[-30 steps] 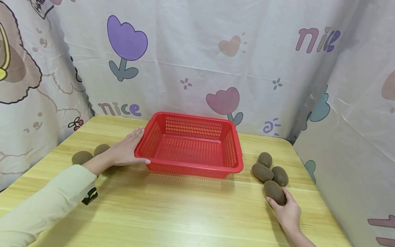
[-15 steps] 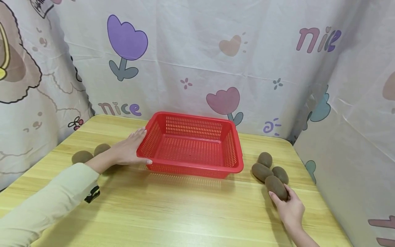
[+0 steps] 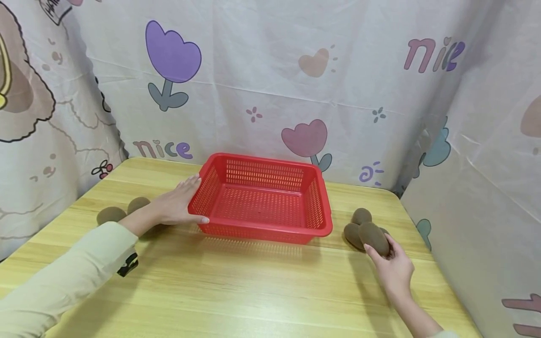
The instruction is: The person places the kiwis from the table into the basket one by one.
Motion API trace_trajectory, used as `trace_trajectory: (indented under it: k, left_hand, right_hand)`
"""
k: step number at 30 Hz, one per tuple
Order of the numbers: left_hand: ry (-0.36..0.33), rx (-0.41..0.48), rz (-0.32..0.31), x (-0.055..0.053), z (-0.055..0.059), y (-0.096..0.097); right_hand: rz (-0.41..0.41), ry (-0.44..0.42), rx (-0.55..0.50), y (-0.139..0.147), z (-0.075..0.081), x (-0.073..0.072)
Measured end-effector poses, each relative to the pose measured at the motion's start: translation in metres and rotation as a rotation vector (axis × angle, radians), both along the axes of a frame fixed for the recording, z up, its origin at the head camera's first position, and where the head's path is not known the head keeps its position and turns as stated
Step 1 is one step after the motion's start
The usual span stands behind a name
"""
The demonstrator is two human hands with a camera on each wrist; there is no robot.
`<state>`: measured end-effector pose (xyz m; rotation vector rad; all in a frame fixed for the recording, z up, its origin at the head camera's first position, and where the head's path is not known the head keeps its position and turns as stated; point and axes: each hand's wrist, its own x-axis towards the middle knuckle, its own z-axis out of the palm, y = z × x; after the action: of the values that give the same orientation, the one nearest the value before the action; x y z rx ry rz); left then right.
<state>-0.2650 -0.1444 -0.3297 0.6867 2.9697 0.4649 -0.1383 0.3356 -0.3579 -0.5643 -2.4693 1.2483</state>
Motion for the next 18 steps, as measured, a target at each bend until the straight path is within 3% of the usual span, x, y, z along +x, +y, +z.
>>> trace_trajectory:
  k: [7, 18]
  left_hand:
    - [-0.003, -0.003, -0.001, 0.0, 0.0, 0.0]
    - [-0.009, 0.011, 0.002, 0.0, -0.001, 0.001]
  right_hand:
    - [0.005, 0.079, 0.006, -0.011, 0.018, -0.015]
    - [0.148, 0.187, 0.024, -0.031, 0.043, -0.036]
